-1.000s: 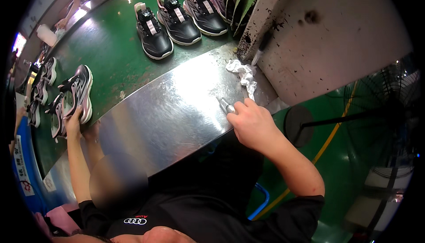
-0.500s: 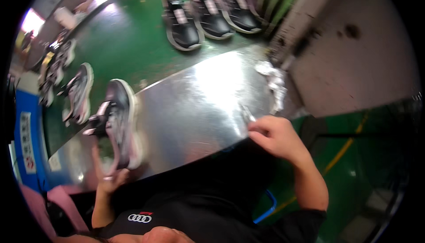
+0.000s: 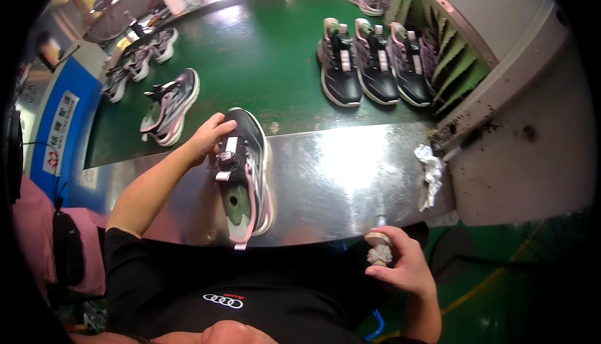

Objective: The person picks up shoes from a conveyor belt, applies adhesive along the sole seams using a syringe, and places the shoes back onto the conveyor belt.

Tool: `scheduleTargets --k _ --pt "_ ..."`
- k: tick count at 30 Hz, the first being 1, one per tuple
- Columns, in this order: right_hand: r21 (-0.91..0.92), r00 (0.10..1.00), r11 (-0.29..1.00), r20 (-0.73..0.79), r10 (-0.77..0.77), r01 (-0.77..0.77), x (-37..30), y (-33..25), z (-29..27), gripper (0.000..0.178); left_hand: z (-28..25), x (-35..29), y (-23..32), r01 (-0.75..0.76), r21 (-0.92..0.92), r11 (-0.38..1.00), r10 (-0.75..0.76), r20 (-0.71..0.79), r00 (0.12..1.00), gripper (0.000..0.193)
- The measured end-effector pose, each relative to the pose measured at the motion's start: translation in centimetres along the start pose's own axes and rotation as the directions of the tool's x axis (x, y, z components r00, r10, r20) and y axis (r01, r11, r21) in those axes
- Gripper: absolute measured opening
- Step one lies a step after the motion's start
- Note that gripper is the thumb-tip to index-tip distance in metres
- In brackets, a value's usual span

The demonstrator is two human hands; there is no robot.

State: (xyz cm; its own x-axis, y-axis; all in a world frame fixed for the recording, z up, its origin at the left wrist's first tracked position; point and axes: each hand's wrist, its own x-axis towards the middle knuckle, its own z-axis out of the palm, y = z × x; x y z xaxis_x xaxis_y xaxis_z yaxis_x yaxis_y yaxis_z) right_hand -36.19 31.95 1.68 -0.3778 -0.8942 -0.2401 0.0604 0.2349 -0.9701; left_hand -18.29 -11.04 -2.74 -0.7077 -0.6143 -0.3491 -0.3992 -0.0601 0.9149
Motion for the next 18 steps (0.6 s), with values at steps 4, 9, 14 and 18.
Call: scheduleTargets --k 4,9,14,18 --pt "0.104 0.999 0.994 0.006 -0.043 0.042 0.5 -0.3 0.7 0.070 3.6 -1.3 2.3 -0.095 -0.389 0.916 0.141 0.091 0.986 0.049" --pt "0.425 0.970 0.883 0.043 -0.241 0.200 1.9 -2.1 2.1 0.074 5.2 -6.1 4.7 -0.282 -0.762 0.583 0.510 0.073 0.857 0.055" --pt "0.536 0.868 0.750 0.062 -0.493 0.388 4.6 -3.9 4.7 0.084 4.8 -7.5 2.4 -0.229 -0.830 0.509 0.510 0.076 0.857 0.059" --pt "0.603 0.787 0.674 0.118 -0.605 0.428 6.0 -6.4 7.4 0.081 5.1 -8.6 1.4 -0.196 -0.880 0.433 0.548 0.084 0.832 0.067"
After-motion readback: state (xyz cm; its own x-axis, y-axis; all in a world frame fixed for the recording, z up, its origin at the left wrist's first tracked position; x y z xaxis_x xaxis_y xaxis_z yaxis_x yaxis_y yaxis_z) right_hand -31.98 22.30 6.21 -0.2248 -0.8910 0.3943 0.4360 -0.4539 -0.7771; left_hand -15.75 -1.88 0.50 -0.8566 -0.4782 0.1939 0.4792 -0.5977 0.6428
